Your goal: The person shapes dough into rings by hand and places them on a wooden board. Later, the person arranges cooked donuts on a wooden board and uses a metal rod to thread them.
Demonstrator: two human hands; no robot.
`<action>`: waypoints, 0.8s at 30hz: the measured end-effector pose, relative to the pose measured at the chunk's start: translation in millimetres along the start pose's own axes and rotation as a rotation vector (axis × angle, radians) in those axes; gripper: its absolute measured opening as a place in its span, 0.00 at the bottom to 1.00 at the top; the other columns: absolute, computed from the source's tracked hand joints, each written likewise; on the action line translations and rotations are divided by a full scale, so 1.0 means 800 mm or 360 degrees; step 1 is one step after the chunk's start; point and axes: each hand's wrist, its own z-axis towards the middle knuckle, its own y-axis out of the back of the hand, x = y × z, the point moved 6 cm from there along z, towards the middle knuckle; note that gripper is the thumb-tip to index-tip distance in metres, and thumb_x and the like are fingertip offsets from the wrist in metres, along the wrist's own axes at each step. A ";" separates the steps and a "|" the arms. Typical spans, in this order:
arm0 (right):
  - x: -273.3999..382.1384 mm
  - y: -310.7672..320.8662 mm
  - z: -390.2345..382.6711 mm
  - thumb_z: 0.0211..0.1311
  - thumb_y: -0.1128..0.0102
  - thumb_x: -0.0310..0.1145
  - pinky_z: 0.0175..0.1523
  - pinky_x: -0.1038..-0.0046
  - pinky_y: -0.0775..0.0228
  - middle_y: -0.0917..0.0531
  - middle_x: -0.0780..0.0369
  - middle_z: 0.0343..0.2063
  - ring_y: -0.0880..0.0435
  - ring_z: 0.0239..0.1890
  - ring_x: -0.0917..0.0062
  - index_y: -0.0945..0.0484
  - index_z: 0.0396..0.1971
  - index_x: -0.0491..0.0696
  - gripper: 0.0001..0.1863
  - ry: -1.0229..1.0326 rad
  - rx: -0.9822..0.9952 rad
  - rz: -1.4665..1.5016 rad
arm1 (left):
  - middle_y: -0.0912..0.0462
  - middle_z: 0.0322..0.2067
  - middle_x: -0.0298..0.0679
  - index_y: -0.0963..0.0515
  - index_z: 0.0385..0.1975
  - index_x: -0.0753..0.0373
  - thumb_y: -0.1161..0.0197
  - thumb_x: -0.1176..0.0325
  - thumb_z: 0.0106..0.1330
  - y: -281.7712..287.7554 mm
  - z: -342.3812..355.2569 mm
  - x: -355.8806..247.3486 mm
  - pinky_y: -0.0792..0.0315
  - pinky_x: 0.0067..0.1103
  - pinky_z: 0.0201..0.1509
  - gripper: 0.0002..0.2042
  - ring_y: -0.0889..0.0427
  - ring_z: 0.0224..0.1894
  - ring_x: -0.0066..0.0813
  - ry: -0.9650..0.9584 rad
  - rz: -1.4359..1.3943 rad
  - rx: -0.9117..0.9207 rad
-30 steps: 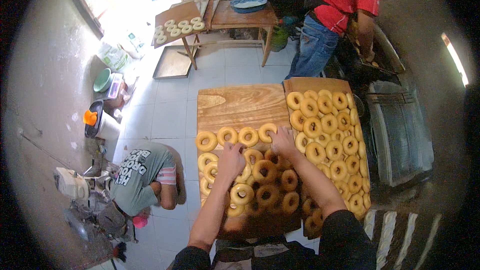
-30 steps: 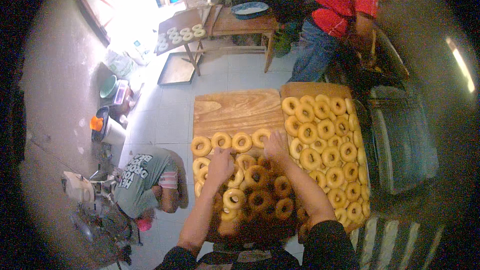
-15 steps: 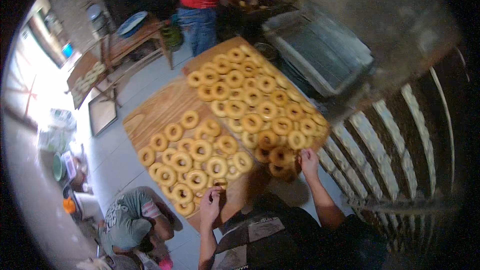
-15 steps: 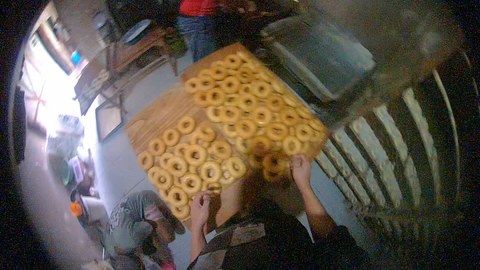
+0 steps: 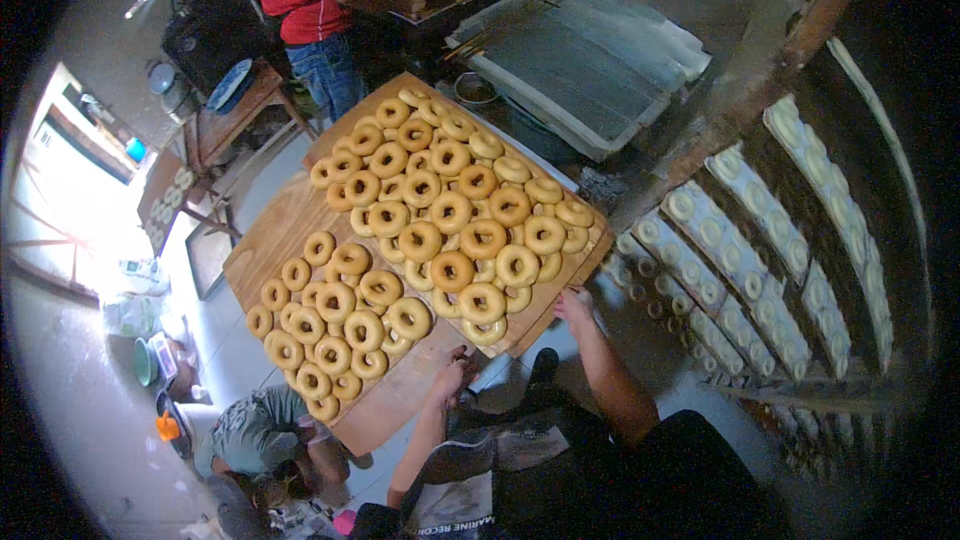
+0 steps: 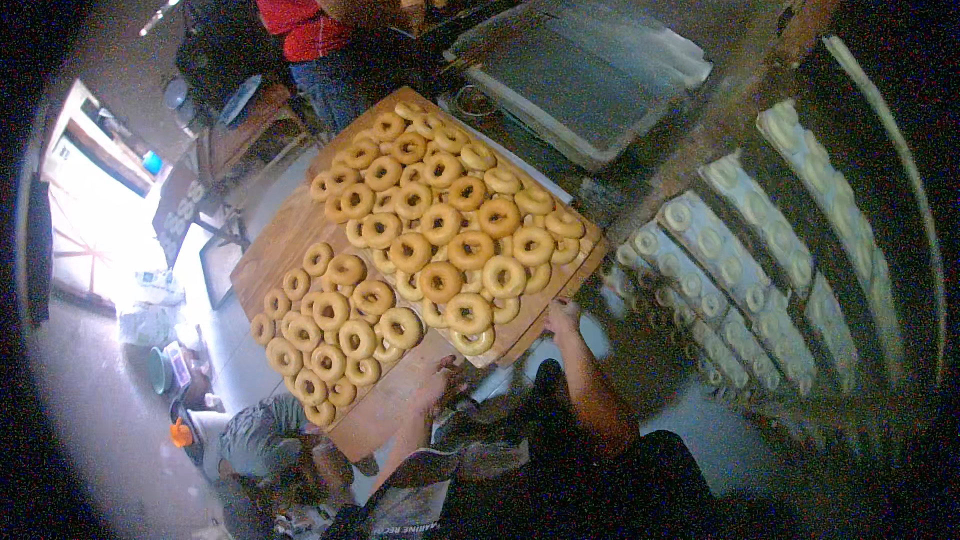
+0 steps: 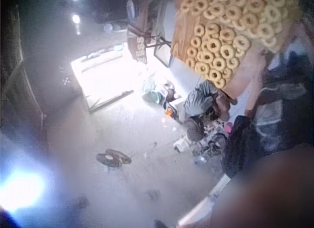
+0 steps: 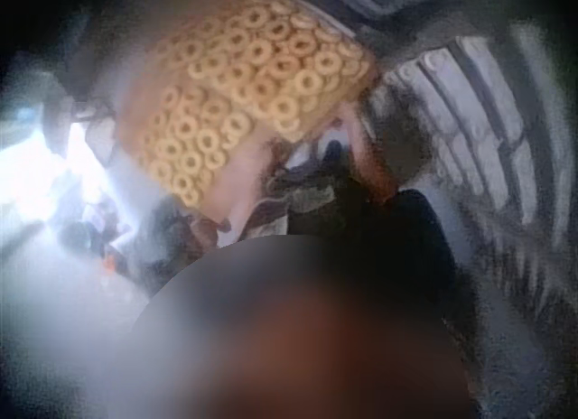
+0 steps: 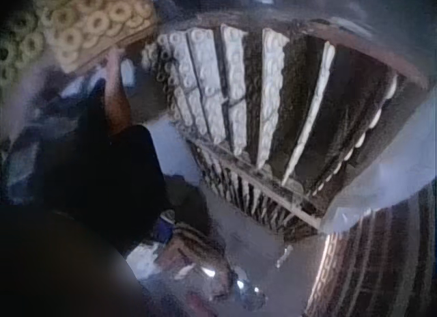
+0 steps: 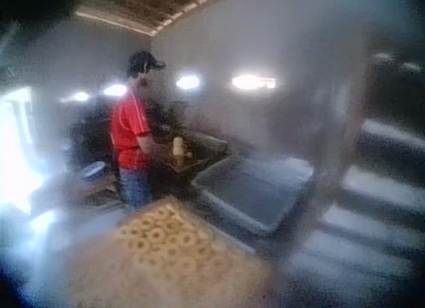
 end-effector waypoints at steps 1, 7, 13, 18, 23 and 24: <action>-0.001 0.006 0.012 0.64 0.46 0.36 0.38 0.66 0.22 0.23 0.62 0.34 0.21 0.34 0.72 0.30 0.47 0.48 0.14 -0.0046 0.0059 0.0061 | 0.24 0.39 0.41 0.39 0.59 0.64 0.54 0.78 0.65 -0.016 0.015 0.009 0.23 0.24 0.40 0.21 0.21 0.35 0.29 0.0007 -0.0045 -0.0030; 0.012 -0.019 -0.008 0.61 0.46 0.29 0.44 0.61 0.23 0.22 0.60 0.38 0.21 0.38 0.66 0.30 0.46 0.49 0.13 -0.0360 0.0395 0.0252 | 0.25 0.29 0.42 0.37 0.49 0.64 0.54 0.77 0.64 -0.005 0.073 0.042 0.23 0.26 0.32 0.13 0.22 0.27 0.34 -0.0147 -0.0247 0.0056; 0.002 -0.018 0.022 0.61 0.43 0.27 0.35 0.66 0.24 0.22 0.60 0.37 0.23 0.31 0.70 0.33 0.49 0.55 0.16 -0.0391 0.0503 0.0447 | 0.26 0.28 0.41 0.31 0.38 0.63 0.55 0.72 0.68 -0.043 0.043 0.022 0.24 0.28 0.31 0.06 0.24 0.24 0.33 -0.0317 -0.0185 -0.0227; 0.026 -0.017 -0.014 0.62 0.43 0.27 0.29 0.69 0.25 0.24 0.63 0.30 0.26 0.24 0.75 0.31 0.45 0.54 0.13 -0.0302 0.0211 0.0455 | 0.23 0.42 0.46 0.30 0.50 0.65 0.58 0.67 0.71 -0.011 0.039 0.011 0.23 0.29 0.44 0.14 0.20 0.39 0.37 -0.0258 -0.0618 0.0012; 0.049 0.003 -0.017 0.60 0.42 0.28 0.28 0.64 0.24 0.28 0.66 0.19 0.28 0.19 0.74 0.29 0.37 0.52 0.07 0.0047 0.0341 0.0442 | 0.28 0.59 0.46 0.36 0.62 0.64 0.60 0.62 0.73 -0.052 0.080 -0.064 0.37 0.35 0.67 0.22 0.29 0.61 0.41 -0.0350 -0.1468 0.0726; 0.063 0.000 -0.034 0.61 0.43 0.25 0.27 0.67 0.24 0.27 0.66 0.20 0.25 0.21 0.76 0.27 0.33 0.51 0.04 -0.0013 0.0355 0.0462 | 0.29 0.60 0.46 0.34 0.61 0.65 0.60 0.56 0.73 -0.048 0.091 -0.072 0.44 0.39 0.70 0.23 0.32 0.63 0.43 -0.0479 -0.1528 0.0895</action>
